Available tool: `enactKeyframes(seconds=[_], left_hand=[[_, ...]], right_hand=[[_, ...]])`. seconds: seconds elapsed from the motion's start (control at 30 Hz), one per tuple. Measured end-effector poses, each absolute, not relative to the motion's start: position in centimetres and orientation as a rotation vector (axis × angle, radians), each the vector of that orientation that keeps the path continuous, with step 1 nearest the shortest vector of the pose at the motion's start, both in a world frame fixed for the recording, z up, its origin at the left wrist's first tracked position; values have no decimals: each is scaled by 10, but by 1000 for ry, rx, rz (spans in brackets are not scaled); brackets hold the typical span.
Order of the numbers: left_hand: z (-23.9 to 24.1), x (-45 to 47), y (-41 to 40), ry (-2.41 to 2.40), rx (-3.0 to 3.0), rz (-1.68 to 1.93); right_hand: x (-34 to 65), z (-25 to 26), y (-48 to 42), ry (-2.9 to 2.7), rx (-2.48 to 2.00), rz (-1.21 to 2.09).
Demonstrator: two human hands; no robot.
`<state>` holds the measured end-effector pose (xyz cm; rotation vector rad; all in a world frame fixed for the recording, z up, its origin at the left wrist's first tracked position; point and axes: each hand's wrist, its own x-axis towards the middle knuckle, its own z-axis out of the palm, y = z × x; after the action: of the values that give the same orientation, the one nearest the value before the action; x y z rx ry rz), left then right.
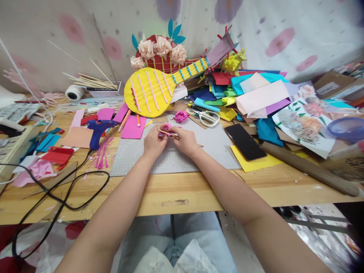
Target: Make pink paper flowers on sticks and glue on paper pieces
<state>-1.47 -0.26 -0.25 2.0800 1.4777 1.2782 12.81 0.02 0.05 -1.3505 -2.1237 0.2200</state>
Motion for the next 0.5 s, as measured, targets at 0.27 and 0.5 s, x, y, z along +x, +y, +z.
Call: enactKeyframes(seconds=[0.27,0.5], left_hand=[[-4,-16,-1,1525,2022,1278],[-1,-20,-1,1470,2071,1236]], right_hand=[[130,0,1,-2129,-1339,213],[133,6,-1,-2163,-1337,247]])
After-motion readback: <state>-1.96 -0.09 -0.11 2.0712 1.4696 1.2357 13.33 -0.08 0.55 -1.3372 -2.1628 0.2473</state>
